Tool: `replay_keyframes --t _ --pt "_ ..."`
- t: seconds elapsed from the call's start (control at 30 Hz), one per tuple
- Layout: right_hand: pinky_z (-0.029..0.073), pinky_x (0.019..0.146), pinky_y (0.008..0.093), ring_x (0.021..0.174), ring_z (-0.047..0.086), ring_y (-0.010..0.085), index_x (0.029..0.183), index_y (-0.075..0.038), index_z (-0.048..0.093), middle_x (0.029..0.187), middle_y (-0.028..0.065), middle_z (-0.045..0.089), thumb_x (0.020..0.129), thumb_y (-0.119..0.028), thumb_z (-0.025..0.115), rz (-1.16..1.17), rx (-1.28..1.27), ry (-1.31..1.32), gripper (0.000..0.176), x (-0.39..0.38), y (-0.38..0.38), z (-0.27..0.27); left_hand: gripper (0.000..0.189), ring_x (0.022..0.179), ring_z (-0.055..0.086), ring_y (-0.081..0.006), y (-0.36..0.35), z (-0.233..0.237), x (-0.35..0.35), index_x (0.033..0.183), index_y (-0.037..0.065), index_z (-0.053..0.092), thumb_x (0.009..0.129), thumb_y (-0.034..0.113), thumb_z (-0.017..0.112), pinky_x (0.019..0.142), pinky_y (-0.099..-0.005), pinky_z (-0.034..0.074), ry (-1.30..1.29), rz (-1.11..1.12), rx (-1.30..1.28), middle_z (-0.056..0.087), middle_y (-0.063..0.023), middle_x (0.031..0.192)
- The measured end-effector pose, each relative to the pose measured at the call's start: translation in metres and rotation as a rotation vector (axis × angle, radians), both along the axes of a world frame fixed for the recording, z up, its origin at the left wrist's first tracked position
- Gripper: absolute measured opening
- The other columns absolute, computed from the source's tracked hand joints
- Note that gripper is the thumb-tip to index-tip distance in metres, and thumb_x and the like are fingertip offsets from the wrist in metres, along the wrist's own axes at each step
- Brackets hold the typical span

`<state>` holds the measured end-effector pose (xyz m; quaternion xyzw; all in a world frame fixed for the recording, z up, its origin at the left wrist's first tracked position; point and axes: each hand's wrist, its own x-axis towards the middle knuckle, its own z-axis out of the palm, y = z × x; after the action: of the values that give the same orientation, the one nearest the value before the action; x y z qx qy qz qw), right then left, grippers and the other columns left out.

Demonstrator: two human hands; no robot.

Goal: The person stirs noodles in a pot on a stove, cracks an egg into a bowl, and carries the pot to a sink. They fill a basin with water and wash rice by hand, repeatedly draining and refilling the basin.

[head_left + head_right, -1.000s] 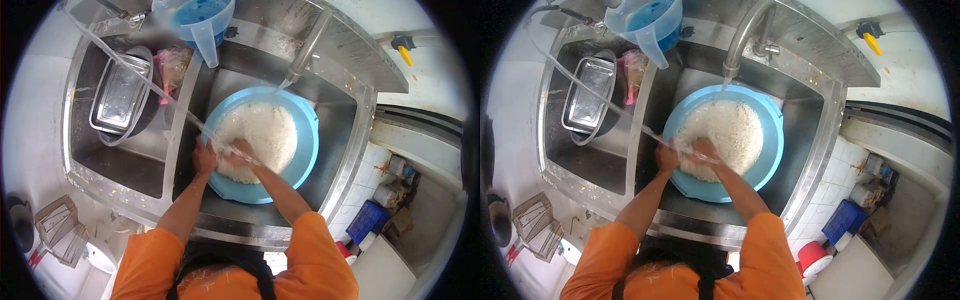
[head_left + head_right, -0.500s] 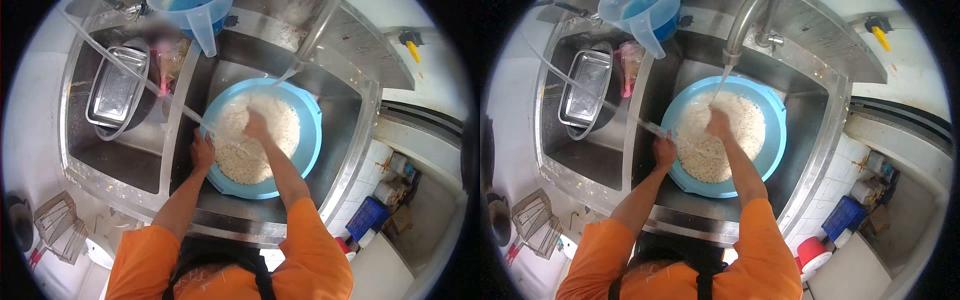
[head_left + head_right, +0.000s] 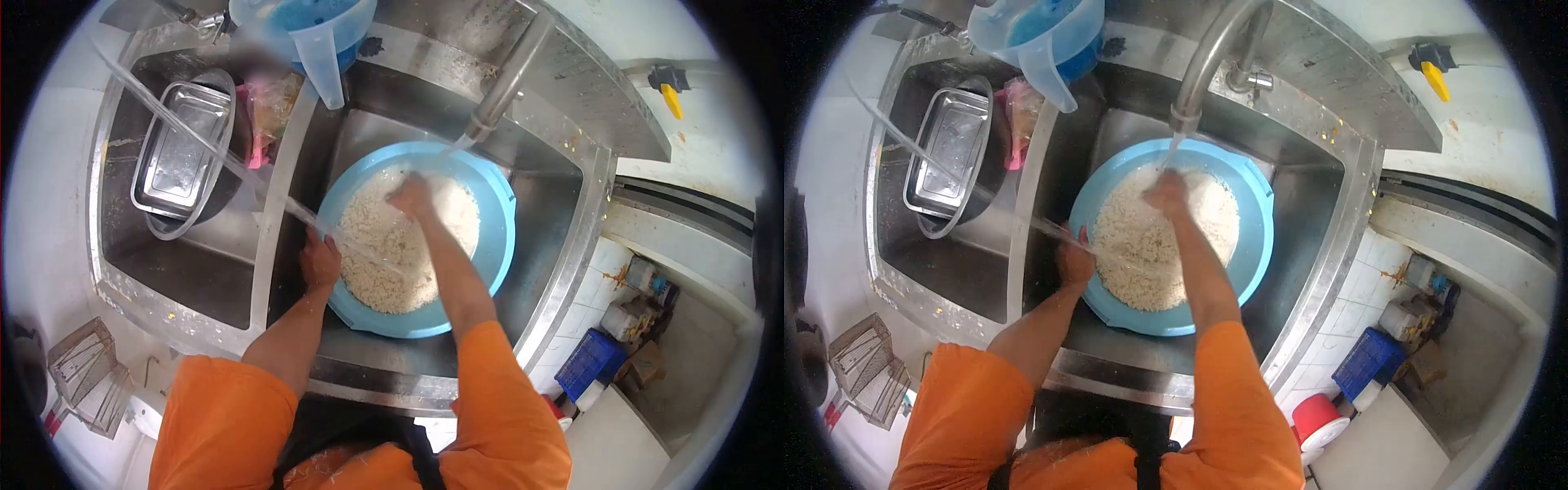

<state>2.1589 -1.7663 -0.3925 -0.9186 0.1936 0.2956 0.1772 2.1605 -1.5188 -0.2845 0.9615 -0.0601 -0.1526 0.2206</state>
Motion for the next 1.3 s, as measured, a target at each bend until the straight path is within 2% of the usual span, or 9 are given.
replay_keyframes --t 0.27,0.37,0.53,0.63,0.87,0.93,1.07,1.13,1.3 --pt "0.044 0.095 0.0366 0.112 0.056 0.0334 0.116 -0.007 0.062 0.120 0.0189 0.060 0.069 -0.048 0.072 -0.052 0.435 0.098 0.063 -0.024 0.048 0.027 0.030 0.080 0.061 -0.0442 -0.001 -0.003 0.000 0.100 -0.001 0.055 0.090 0.027 0.056 0.069 -0.0515 0.049 -0.084 0.013 0.019 0.063 -0.0256 0.092" --pt "0.046 0.092 0.0340 0.108 0.058 0.0276 0.117 -0.008 0.062 0.119 0.0148 0.061 0.070 -0.038 0.076 -0.354 0.827 0.095 0.058 -0.007 0.001 0.039 0.032 0.080 0.061 -0.0444 0.002 -0.002 0.002 0.105 -0.002 0.054 0.090 0.027 0.055 0.068 -0.0514 0.049 -0.039 0.005 0.058 0.063 -0.0262 0.094" --pt "0.047 0.089 0.0393 0.106 0.061 0.0266 0.115 -0.013 0.064 0.113 0.0081 0.066 0.085 -0.047 0.054 0.102 0.548 -0.004 0.047 0.047 -0.031 0.028 0.040 0.081 0.061 -0.0449 0.000 0.005 0.002 0.118 -0.002 0.047 0.089 0.023 0.055 0.071 -0.0512 0.049 0.018 0.017 0.027 0.062 -0.0269 0.098" --pt "0.048 0.085 0.0369 0.103 0.061 0.0211 0.114 -0.011 0.064 0.110 0.0049 0.066 0.087 -0.049 0.051 0.009 0.685 0.409 0.048 0.065 -0.034 0.075 0.044 0.083 0.061 -0.0450 0.001 0.000 0.001 0.123 -0.002 0.042 0.088 0.021 0.055 0.073 -0.0515 0.049 0.030 0.008 0.052 0.062 -0.0265 0.098" --pt "0.052 0.081 0.0333 0.099 0.061 0.0184 0.118 -0.010 0.060 0.106 0.0074 0.065 0.093 -0.033 0.052 -0.022 0.789 0.276 0.035 0.050 -0.048 0.111 0.039 0.082 0.061 -0.0459 0.002 -0.001 0.003 0.121 0.000 0.041 0.089 0.020 0.054 0.071 -0.0522 0.050 0.090 0.015 0.016 0.062 -0.0259 0.100" --pt "0.053 0.073 0.0299 0.081 0.065 0.0171 0.109 -0.003 0.064 0.094 0.0090 0.068 0.094 -0.034 0.052 -0.438 0.937 -0.211 0.036 0.024 -0.039 0.126 0.038 0.083 0.061 -0.0460 0.000 -0.001 0.005 0.119 0.000 0.042 0.089 0.020 0.054 0.070 -0.0521 0.050 0.098 0.029 0.006 0.062 -0.0257 0.099" --pt "0.054 0.077 0.0353 0.081 0.065 0.0202 0.103 -0.002 0.062 0.083 0.0085 0.064 0.095 -0.030 0.053 -1.011 1.234 -0.079 0.030 0.023 -0.035 0.145 0.035 0.082 0.062 -0.0451 -0.014 -0.014 0.021 0.116 0.002 0.045 0.090 0.022 0.055 0.068 -0.0512 0.051 0.051 -0.042 0.061 0.062 -0.0255 0.097" --pt "0.057 0.073 0.0422 0.071 0.064 0.0228 0.125 -0.007 0.054 0.073 0.0060 0.058 0.098 -0.026 0.045 -1.413 1.359 -0.272 0.034 0.029 -0.025 0.141 0.034 0.080 0.062 -0.0446 -0.020 -0.017 0.026 0.115 0.002 0.047 0.090 0.024 0.054 0.067 -0.0511 0.051 0.007 -0.106 0.081 0.063 -0.0255 0.094" --pt "0.057 0.067 0.0466 0.068 0.065 0.0258 0.119 -0.005 0.055 0.069 0.0054 0.055 0.098 -0.024 0.046 -1.114 1.320 -0.006 0.030 0.071 -0.035 0.143 0.036 0.072 0.063 -0.0424 -0.033 -0.022 0.044 0.112 0.002 0.050 0.093 0.033 0.050 0.063 -0.0508 0.052 -0.185 -0.155 -0.058 0.063 -0.0248 0.080"
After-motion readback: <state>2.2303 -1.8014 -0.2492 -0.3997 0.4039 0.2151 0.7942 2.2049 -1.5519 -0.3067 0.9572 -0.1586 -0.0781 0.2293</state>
